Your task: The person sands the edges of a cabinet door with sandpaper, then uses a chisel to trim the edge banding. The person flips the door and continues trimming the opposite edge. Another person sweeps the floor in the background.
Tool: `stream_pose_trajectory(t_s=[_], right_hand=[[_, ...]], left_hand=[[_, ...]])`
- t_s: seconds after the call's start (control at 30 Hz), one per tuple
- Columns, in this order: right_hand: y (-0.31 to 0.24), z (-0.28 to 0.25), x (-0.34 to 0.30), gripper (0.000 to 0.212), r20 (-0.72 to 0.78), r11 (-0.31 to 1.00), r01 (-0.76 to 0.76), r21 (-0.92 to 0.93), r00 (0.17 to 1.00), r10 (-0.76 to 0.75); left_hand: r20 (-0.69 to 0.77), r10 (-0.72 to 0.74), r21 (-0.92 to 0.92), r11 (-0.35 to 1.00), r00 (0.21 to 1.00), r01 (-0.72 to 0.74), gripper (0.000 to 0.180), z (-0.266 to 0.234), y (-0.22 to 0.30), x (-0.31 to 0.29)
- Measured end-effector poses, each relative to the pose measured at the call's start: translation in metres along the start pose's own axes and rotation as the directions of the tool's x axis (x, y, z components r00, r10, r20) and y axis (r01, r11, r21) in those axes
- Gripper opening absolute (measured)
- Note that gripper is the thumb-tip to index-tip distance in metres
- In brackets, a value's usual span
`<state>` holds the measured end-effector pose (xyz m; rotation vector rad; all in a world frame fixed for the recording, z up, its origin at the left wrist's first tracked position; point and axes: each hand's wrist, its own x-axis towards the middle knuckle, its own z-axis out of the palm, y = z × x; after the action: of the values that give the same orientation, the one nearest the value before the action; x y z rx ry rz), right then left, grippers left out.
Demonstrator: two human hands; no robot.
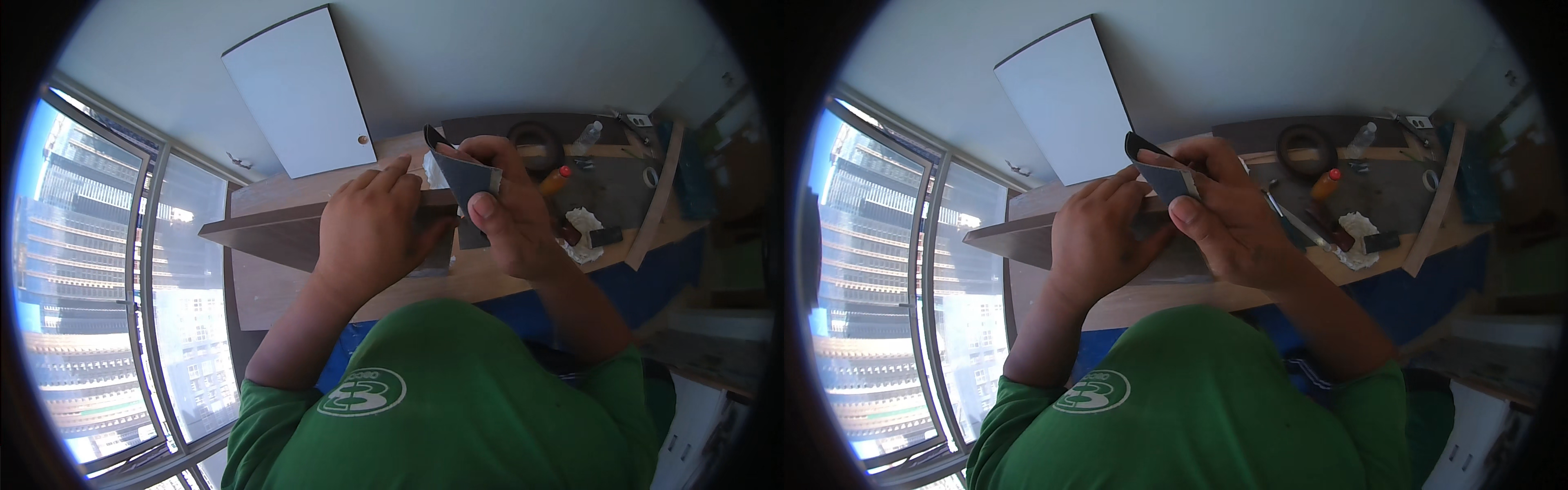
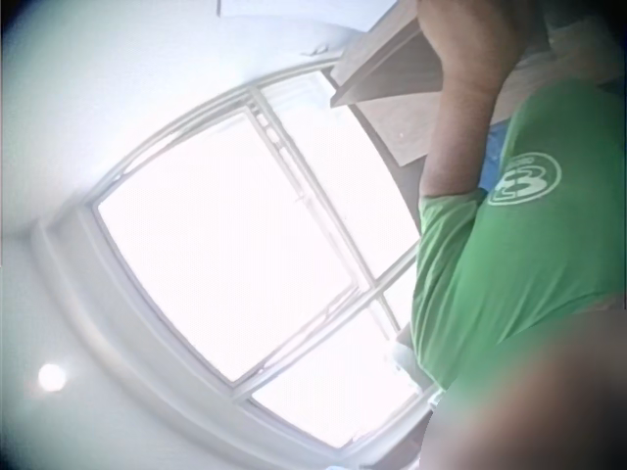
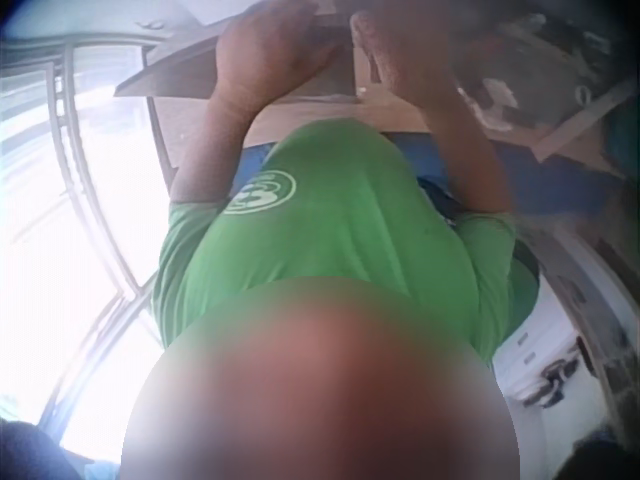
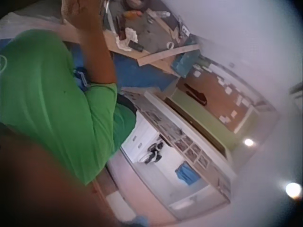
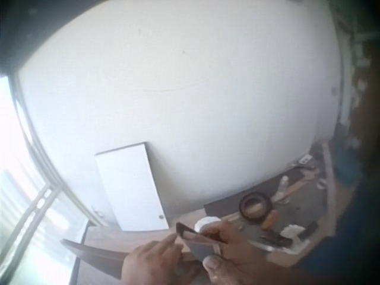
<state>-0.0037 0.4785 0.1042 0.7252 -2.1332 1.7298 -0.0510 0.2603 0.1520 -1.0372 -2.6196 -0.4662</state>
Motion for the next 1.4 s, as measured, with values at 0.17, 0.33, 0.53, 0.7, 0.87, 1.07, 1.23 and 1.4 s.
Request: stream_pose_trajectory(t_s=[0.17,0.33,0.53,0.7,0.87,1.07,1.23,1.4], right_hand=[[0.001,0.002,-0.008,0.056,0.011,0.984,-0.173,0.035,0.985,0.173],[0.004,-0.007,-0.001,0.058,-0.021,0.994,-0.096,0.055,0.995,0.097],[0.003,-0.002,-0.002,0.047,0.036,0.999,0.042,-0.023,0.999,-0.041],[0.008,-0.007,-0.002,0.048,0.022,0.996,-0.038,0.078,0.999,0.036],[0.012,0.003,-0.005,0.05,0.037,0.994,-0.034,0.105,0.999,0.03],[0.005,-0.009,-0.012,0.05,0.025,0.997,-0.04,0.062,0.999,0.039],[0.009,0.006,-0.011,0.048,0.011,0.998,-0.015,0.064,1.0,0.014],[0.006,0.001,-0.019,0.048,-0.013,0.995,-0.067,0.068,0.998,0.068]], left_hand=[[-0.005,0.011,0.023,1.0,1.0,-0.011,0.049,0.0,0.0,-0.003],[-0.029,0.019,0.016,1.0,0.999,-0.019,0.048,0.0,0.003,-0.004],[-0.008,0.004,0.002,1.0,1.0,-0.004,0.047,-0.001,0.004,-0.006],[-0.028,0.022,-0.01,1.0,0.999,-0.022,0.048,-0.001,0.004,-0.007],[0.021,0.017,0.011,1.0,1.0,-0.017,0.048,0.0,0.003,-0.008],[-0.03,0.029,0.022,0.999,0.999,-0.028,0.046,0.002,0.005,-0.008],[0.01,0.022,0.034,0.999,1.0,-0.022,0.046,0.001,0.002,-0.003],[-0.024,0.007,0.004,1.0,1.0,-0.007,0.047,0.001,0.004,-0.004]])
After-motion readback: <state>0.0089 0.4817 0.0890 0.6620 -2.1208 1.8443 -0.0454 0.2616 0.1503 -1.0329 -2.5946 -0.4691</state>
